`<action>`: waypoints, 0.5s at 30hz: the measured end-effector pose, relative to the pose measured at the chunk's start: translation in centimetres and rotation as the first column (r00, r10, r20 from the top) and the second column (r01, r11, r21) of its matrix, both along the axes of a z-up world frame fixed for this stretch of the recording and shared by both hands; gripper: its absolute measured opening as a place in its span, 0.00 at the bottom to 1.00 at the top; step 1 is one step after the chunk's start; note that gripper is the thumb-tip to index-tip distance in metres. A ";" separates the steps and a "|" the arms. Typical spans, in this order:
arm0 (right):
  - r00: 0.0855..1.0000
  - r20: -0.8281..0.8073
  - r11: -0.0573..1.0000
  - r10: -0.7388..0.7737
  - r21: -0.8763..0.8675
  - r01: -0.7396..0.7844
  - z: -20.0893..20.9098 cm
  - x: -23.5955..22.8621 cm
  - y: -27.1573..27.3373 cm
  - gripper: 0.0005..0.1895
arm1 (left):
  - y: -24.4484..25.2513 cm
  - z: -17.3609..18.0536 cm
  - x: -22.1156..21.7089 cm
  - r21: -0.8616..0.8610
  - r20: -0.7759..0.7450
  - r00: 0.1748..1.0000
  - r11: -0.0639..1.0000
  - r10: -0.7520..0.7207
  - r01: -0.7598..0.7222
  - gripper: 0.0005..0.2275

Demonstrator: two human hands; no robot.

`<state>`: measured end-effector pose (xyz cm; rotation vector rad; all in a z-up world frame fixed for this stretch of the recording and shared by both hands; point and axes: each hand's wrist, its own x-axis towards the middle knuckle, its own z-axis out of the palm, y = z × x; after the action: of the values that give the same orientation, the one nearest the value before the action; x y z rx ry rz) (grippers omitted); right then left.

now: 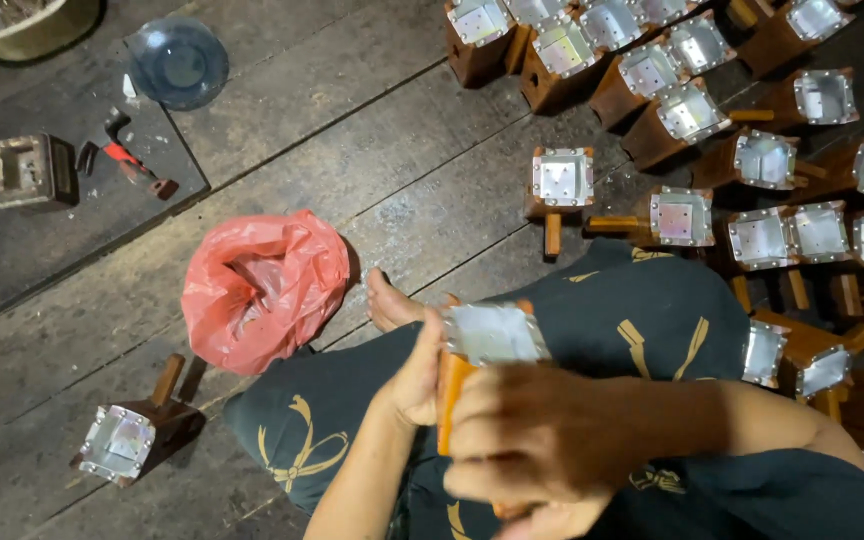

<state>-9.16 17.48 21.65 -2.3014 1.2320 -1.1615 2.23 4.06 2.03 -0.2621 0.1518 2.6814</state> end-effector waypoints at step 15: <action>0.728 0.683 0.944 -0.067 -0.193 0.268 -3.8 0.4 -2.4 0.10 | 1.7 9.0 -3.3 -0.139 0.188 0.803 0.825 0.565 -0.548 0.42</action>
<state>-8.80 15.12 17.81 -1.6511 1.0372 -2.1093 -1.06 5.72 11.05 -0.7329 0.1248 3.2033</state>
